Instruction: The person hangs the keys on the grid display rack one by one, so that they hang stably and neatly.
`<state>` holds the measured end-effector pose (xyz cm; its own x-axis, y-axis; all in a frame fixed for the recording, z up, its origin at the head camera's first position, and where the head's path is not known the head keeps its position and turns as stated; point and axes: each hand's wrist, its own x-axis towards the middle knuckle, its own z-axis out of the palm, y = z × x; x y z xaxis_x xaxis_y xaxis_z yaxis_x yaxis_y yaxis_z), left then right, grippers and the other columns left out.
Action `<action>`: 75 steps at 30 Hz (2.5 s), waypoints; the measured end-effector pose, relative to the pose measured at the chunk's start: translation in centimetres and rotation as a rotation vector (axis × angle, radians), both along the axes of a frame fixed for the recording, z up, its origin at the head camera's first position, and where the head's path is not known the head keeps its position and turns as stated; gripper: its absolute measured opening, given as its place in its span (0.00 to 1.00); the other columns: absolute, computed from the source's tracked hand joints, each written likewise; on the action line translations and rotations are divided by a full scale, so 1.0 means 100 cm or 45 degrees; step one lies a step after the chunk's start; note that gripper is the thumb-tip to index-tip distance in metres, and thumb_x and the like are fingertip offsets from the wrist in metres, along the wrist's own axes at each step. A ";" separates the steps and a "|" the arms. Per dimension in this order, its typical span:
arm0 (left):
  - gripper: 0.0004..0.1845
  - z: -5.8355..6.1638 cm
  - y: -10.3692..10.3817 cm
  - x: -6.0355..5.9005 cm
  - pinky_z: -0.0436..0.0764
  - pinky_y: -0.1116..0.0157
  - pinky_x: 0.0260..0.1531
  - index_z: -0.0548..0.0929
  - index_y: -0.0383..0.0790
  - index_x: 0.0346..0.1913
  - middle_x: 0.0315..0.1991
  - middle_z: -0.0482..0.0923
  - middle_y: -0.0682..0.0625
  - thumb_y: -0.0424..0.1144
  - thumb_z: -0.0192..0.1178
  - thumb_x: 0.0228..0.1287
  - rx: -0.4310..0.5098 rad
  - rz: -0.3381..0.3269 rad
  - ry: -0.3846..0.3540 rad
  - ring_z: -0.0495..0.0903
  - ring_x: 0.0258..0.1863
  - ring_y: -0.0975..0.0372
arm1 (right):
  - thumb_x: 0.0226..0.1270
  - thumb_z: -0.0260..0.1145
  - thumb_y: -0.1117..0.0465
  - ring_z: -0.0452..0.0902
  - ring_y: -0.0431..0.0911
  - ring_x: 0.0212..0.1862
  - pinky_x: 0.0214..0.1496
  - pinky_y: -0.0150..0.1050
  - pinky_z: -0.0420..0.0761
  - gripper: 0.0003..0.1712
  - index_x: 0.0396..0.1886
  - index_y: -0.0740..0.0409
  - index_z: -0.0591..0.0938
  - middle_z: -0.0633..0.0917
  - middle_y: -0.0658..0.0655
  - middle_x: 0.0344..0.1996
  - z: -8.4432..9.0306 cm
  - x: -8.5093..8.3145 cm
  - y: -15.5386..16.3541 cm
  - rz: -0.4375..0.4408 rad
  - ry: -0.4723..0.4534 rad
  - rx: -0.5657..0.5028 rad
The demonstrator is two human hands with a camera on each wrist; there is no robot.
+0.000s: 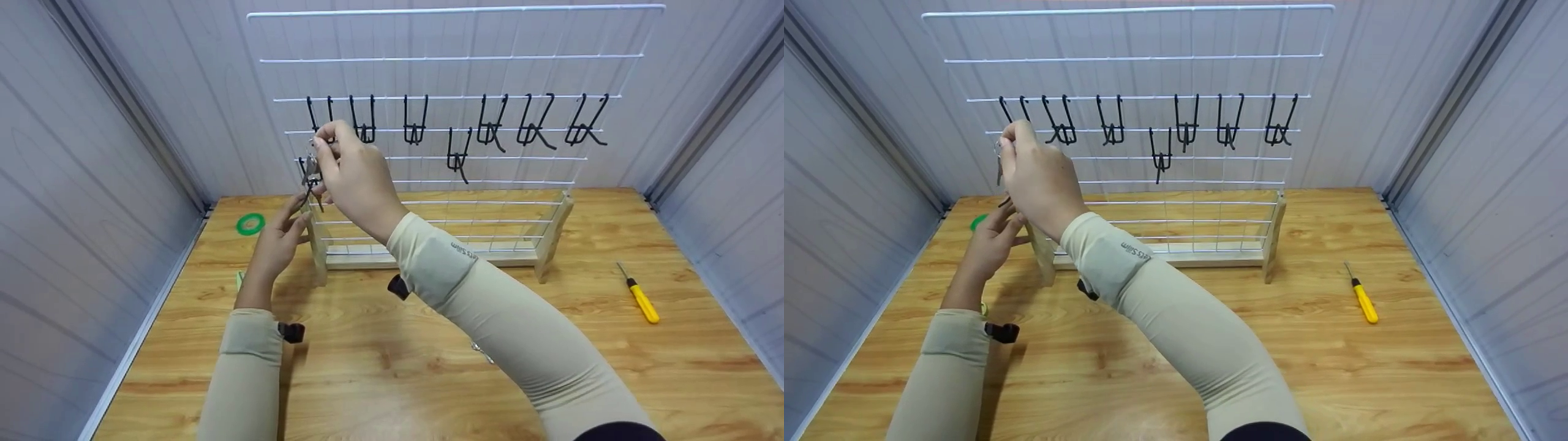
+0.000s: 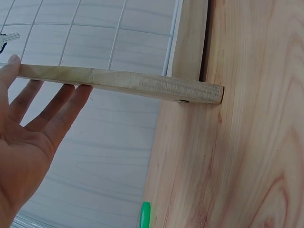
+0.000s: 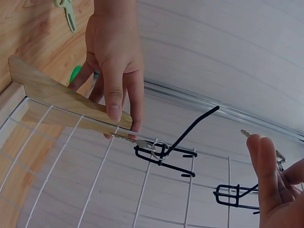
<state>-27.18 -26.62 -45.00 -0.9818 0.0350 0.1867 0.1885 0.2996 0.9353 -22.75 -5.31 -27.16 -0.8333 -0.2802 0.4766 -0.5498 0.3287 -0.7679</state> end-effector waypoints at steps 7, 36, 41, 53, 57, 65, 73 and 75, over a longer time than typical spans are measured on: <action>0.31 -0.001 0.000 -0.002 0.87 0.43 0.65 0.65 0.50 0.84 0.84 0.62 0.39 0.49 0.56 0.84 -0.002 -0.007 0.012 0.73 0.77 0.42 | 0.89 0.52 0.59 0.88 0.41 0.33 0.34 0.30 0.87 0.15 0.65 0.58 0.77 0.92 0.57 0.47 0.000 -0.003 0.003 -0.081 0.072 0.251; 0.31 0.002 -0.005 -0.002 0.89 0.53 0.63 0.64 0.53 0.84 0.85 0.61 0.42 0.49 0.54 0.85 -0.011 0.012 -0.008 0.74 0.77 0.46 | 0.85 0.60 0.51 0.90 0.49 0.42 0.37 0.37 0.94 0.27 0.77 0.52 0.70 0.85 0.59 0.60 -0.073 0.035 0.179 -0.125 -0.410 0.297; 0.31 0.001 -0.004 -0.001 0.90 0.54 0.63 0.64 0.52 0.84 0.85 0.61 0.43 0.49 0.54 0.85 -0.002 0.003 -0.007 0.73 0.77 0.46 | 0.85 0.61 0.50 0.91 0.49 0.42 0.40 0.40 0.95 0.28 0.76 0.55 0.70 0.85 0.63 0.59 -0.114 0.030 0.222 -0.167 -0.553 0.356; 0.31 0.001 -0.002 -0.003 0.89 0.53 0.63 0.64 0.53 0.84 0.85 0.61 0.43 0.50 0.54 0.85 -0.010 -0.003 -0.006 0.74 0.77 0.45 | 0.77 0.69 0.62 0.88 0.56 0.49 0.52 0.47 0.94 0.26 0.68 0.71 0.76 0.87 0.68 0.53 -0.200 0.022 0.290 -0.012 -0.753 0.533; 0.31 -0.001 -0.001 -0.004 0.90 0.55 0.62 0.64 0.53 0.84 0.85 0.61 0.43 0.51 0.54 0.84 -0.011 0.001 -0.011 0.74 0.77 0.45 | 0.72 0.74 0.61 0.86 0.50 0.51 0.55 0.41 0.90 0.21 0.59 0.68 0.81 0.89 0.63 0.48 -0.215 0.024 0.299 0.038 -0.747 0.596; 0.32 -0.003 -0.002 -0.003 0.90 0.54 0.63 0.64 0.55 0.85 0.85 0.60 0.44 0.52 0.54 0.84 -0.016 -0.003 -0.007 0.73 0.77 0.44 | 0.66 0.80 0.55 0.79 0.42 0.39 0.43 0.30 0.80 0.16 0.42 0.60 0.84 0.85 0.53 0.36 -0.227 0.030 0.301 0.037 -0.726 0.687; 0.32 -0.001 0.000 -0.001 0.89 0.51 0.64 0.64 0.55 0.84 0.85 0.61 0.43 0.52 0.54 0.84 -0.002 0.001 -0.016 0.73 0.77 0.46 | 0.65 0.80 0.54 0.76 0.41 0.35 0.37 0.32 0.78 0.14 0.35 0.57 0.83 0.85 0.51 0.32 -0.230 0.033 0.296 0.005 -0.678 0.763; 0.32 -0.001 0.000 0.000 0.90 0.54 0.63 0.64 0.55 0.84 0.85 0.61 0.44 0.52 0.55 0.84 0.000 0.007 -0.017 0.74 0.77 0.46 | 0.66 0.79 0.55 0.76 0.41 0.34 0.36 0.32 0.77 0.14 0.35 0.58 0.83 0.85 0.51 0.32 -0.230 0.033 0.295 0.000 -0.674 0.762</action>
<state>-27.21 -26.63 -45.07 -0.9844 0.0294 0.1737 0.1744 0.3003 0.9378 -19.41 24.15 -50.13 -0.9067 -0.3635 -0.2138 -0.1615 0.7676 -0.6203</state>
